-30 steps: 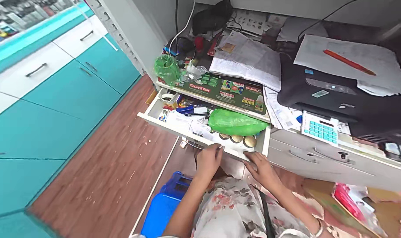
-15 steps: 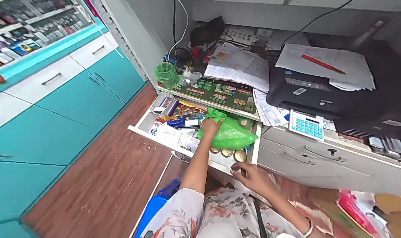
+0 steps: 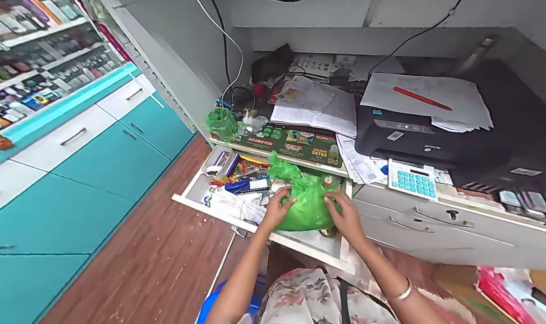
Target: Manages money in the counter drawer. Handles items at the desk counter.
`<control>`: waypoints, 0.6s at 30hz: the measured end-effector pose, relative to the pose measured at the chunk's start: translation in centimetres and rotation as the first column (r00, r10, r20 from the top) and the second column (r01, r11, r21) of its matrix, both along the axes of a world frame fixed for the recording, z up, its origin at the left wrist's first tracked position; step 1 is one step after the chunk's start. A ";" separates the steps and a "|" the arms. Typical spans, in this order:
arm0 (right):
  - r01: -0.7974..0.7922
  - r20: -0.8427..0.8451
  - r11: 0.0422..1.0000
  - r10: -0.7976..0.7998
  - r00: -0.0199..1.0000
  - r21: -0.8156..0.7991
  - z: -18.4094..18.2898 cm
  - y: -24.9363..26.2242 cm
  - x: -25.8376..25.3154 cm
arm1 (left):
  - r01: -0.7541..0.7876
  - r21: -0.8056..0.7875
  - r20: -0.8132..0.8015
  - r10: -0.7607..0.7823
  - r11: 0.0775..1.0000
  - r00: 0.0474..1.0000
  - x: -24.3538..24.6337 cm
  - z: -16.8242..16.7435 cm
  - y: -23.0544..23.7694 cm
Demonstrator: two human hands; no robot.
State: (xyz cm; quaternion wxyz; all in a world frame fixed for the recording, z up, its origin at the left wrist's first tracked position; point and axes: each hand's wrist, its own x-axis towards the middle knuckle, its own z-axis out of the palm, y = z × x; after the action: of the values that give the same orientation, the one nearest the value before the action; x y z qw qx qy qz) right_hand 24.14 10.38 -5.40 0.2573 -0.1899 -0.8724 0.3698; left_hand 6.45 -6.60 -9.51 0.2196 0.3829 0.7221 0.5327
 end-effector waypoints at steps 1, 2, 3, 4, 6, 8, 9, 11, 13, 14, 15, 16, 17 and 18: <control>-0.019 0.060 0.999 0.021 0.998 -0.029 0.2 0.7 -1.3 | 0.031 0.047 0.025 -0.032 0.998 0.999 0.9 0.1 -0.8; -0.057 0.138 0.995 0.068 0.988 -0.077 0.2 1.4 -2.8 | 0.056 0.076 0.039 -0.059 0.996 0.997 1.6 0.2 -1.4; -0.105 0.203 0.986 0.131 0.970 -0.132 0.2 1.9 -4.3 | 0.077 0.081 0.047 -0.081 0.994 0.996 2.0 0.5 -1.9; -0.156 0.263 0.967 0.207 0.942 -0.203 0.3 2.3 -5.8 | 0.086 0.070 0.056 -0.090 0.994 0.994 2.2 0.8 -2.2; -0.247 0.309 0.919 0.342 0.888 -0.306 0.2 2.5 -8.1 | 0.037 0.007 0.144 -0.038 0.999 0.989 2.7 1.6 -2.4; -0.297 0.311 0.908 0.386 0.868 -0.297 0.5 2.0 -9.0 | -0.084 -0.080 0.250 0.102 0.993 0.963 2.7 2.7 -2.1; -0.296 0.297 0.914 0.375 0.878 -0.278 0.8 1.7 -9.0 | -0.151 -0.137 0.268 0.183 0.979 0.946 2.4 3.2 -1.7; -0.262 0.226 0.925 0.327 0.918 -0.276 1.6 1.1 -8.5 | -0.249 -0.196 0.191 0.286 0.949 0.939 1.8 3.6 -0.8; -0.228 0.144 0.924 0.282 0.949 -0.307 2.4 0.5 -7.6 | -0.296 -0.138 0.152 0.316 0.945 0.937 1.2 3.7 0.2; -0.212 0.120 0.923 0.262 0.957 -0.322 2.9 0.3 -7.1 | -0.295 -0.063 0.194 0.301 0.954 0.934 1.0 4.0 0.6; -0.194 0.105 0.930 0.237 0.966 -0.313 3.5 0.2 -6.6 | -0.280 0.017 0.280 0.264 0.960 0.923 0.8 4.6 1.1; -0.170 0.074 0.953 0.194 0.978 -0.250 4.0 0.0 -6.0 | -0.282 0.092 0.384 0.227 0.955 0.895 0.9 5.5 1.6; -0.144 0.025 0.981 0.148 0.989 -0.127 4.3 -0.1 -5.4 | -0.295 0.134 0.460 0.204 0.946 0.864 1.1 6.6 2.1; -0.116 -0.035 0.993 0.116 0.993 0.024 4.5 -0.3 -4.8 | -0.295 0.136 0.486 0.196 0.946 0.852 1.3 7.4 2.4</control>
State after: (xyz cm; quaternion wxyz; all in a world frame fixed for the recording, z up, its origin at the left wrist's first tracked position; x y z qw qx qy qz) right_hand 19.31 10.10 -0.88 0.2534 -0.1293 -0.8810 0.3781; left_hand 7.78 -4.15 -2.08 0.2759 0.1684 0.6321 0.7042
